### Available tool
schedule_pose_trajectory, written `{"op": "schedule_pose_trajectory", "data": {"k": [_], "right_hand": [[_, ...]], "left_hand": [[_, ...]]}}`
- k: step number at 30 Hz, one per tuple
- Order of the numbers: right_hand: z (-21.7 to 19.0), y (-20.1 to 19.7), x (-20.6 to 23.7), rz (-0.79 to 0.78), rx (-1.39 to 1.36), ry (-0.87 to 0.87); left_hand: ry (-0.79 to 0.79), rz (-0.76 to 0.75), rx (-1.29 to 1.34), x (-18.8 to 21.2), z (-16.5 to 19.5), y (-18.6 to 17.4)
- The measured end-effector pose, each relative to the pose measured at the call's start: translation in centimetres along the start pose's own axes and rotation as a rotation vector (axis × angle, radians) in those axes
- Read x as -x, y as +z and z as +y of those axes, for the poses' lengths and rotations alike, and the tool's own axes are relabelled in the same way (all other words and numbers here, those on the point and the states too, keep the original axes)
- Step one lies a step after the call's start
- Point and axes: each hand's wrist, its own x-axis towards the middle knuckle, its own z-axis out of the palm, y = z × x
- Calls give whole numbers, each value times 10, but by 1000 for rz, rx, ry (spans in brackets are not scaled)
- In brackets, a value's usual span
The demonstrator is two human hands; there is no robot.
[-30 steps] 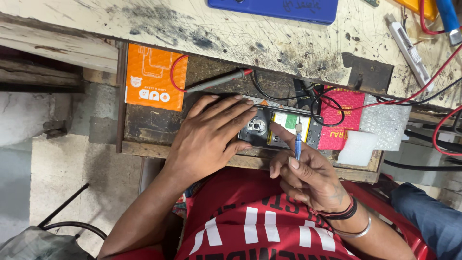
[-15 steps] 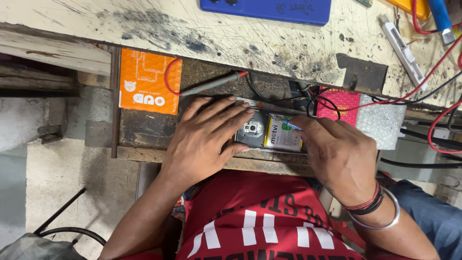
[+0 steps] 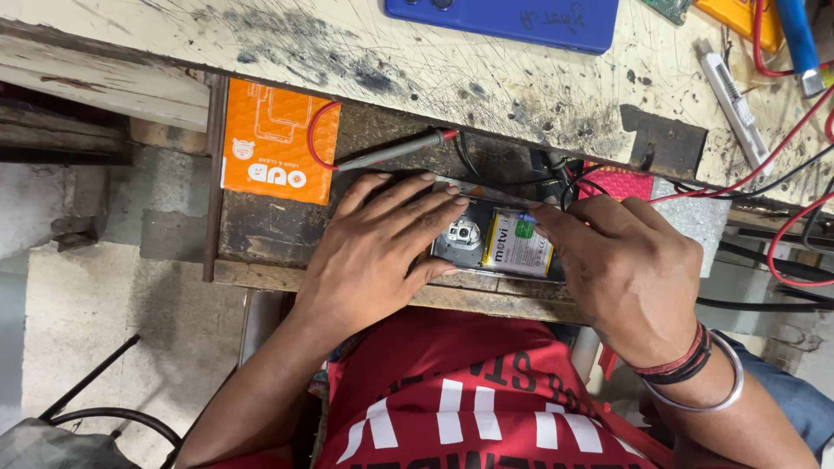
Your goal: The person works on a disassembled smartphone at a repair bench, holding the phone body with its battery exposed. They use a blue screwdriver to unscrew and adjust internal components, reposition the phone, and continue working on the internals with the screwdriver throughout the clip.
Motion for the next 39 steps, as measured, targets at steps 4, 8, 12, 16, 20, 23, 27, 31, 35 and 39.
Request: {"op": "schedule_pose_trajectory", "data": {"k": [4,8,12,16,20,23,27,31,35,39], "right_hand": [[-5,-5,-4,-45,50,-21],[-11,-14,-13,-65,172,-221],[-13,-16,-29,-92,284,-469],[-14,-14,-39,-360,615,-487],[-3,-12,-45,-201,409,-663],[2,-9,-47,-187,386,-639],[5,-9,-42,-282,472,-643],[6,-10,-40,-98,431,-605],[6,-13,-45,-272,433,-603],[1,-21,-45,-311,422,-561]], "left_hand": [[2,8,7,1,1,0],[10,15,11,0,1,-2],[6,9,19,-1,1,-4],[10,19,16,-1,2,-5],[18,23,6,-1,2,-3],[19,28,-5,-1,1,-2],[17,30,11,0,0,-2],[18,23,1,0,0,0],[5,21,-1,0,1,0],[8,24,17,0,1,-1]]}}
